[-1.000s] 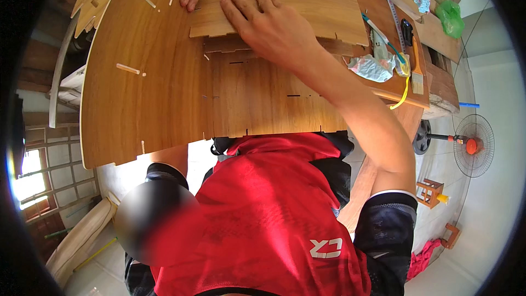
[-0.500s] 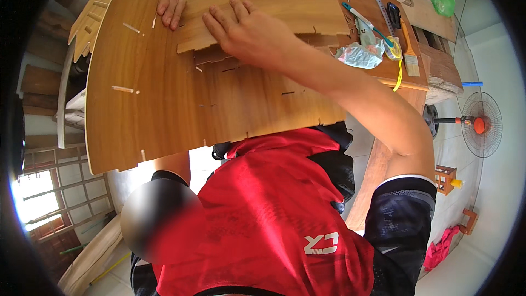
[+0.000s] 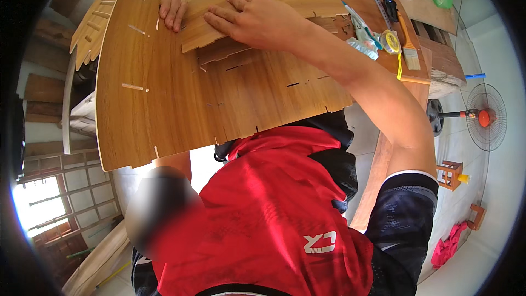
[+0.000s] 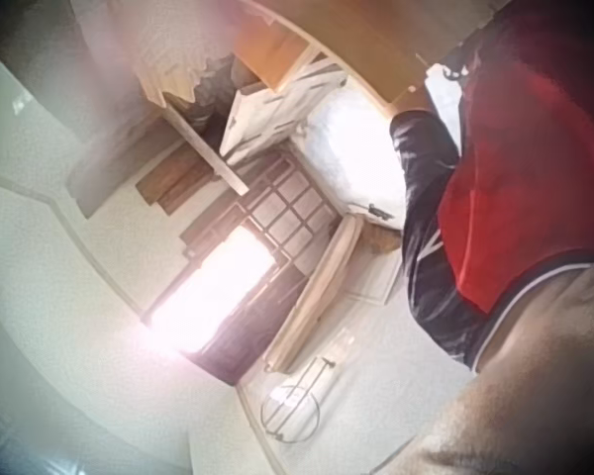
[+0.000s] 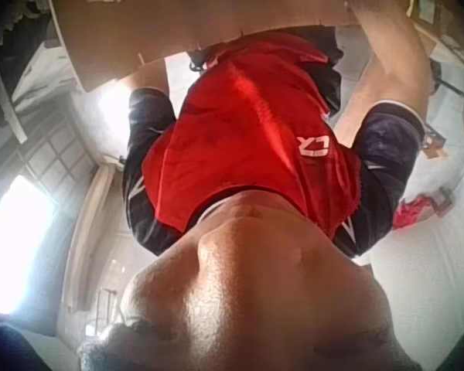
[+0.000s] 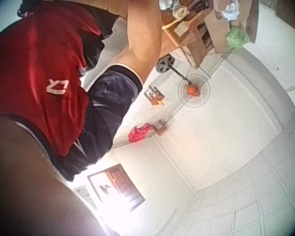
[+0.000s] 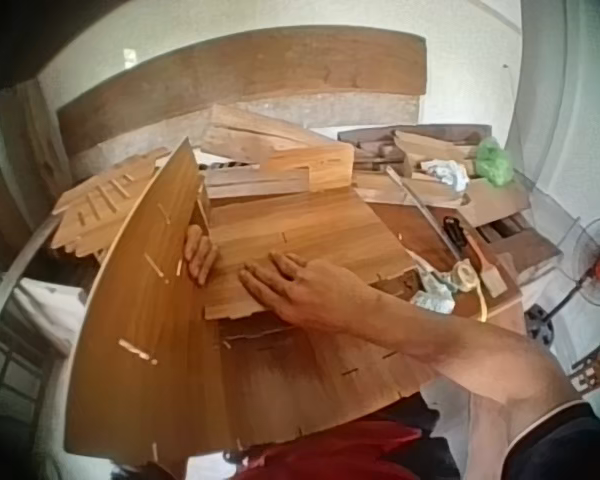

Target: Assembling a slotted wooden storage organizer or shelf unit by hand.

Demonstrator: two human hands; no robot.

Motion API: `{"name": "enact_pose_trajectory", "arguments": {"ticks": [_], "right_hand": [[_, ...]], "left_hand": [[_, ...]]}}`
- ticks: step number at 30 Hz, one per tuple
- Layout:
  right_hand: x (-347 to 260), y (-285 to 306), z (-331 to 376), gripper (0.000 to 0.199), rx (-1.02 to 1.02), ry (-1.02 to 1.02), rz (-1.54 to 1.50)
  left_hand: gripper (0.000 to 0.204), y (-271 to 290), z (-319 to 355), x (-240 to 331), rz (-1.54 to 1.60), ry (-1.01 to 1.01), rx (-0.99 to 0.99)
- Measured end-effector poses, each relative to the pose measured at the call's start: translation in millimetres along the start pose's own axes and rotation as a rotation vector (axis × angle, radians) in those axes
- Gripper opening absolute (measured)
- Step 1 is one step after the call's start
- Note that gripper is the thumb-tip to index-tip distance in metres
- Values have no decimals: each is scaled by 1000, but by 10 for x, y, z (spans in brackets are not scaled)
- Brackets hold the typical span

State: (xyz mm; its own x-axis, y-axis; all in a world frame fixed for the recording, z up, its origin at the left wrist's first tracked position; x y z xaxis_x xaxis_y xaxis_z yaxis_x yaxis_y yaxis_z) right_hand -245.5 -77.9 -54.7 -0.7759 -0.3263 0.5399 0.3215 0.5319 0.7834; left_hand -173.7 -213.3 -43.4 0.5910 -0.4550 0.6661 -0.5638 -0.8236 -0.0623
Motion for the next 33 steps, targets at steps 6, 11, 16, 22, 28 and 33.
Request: {"name": "enact_pose_trajectory", "arguments": {"ticks": [6,11,16,22,28,33], "right_hand": [[-52,102,57,48,108,33,-39],[125,573,198,36,293,-41,-534],[627,528,1422,29,425,-849,-1078],[213,6,1888,42,398,-1164,-1627],[67,522,1131,25,195,-801,-1040],[470,932,1148,37,591,-673,-440]], "left_hand": [[20,98,-5,-80,18,62,-42],[19,85,193,-45,62,154,33],[17,102,266,-25,79,258,158],[16,224,266,-83,-6,227,111],[20,19,373,130,-254,136,35],[29,100,235,-7,-162,120,66]]}}
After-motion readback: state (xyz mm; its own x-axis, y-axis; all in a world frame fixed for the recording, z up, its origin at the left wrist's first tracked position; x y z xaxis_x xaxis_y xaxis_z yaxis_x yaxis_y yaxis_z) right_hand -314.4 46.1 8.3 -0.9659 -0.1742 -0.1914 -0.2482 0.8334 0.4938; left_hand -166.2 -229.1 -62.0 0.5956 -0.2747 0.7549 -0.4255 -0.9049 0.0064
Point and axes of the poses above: each hand's wrist, its own z-axis away from the middle knuckle, its own y-axis out of the back of the hand, x = y × z, the point moved 9 cm from there along -z, towards the middle knuckle, and after that the axes turned 5 degrees about -x, right-handed, at the moved point
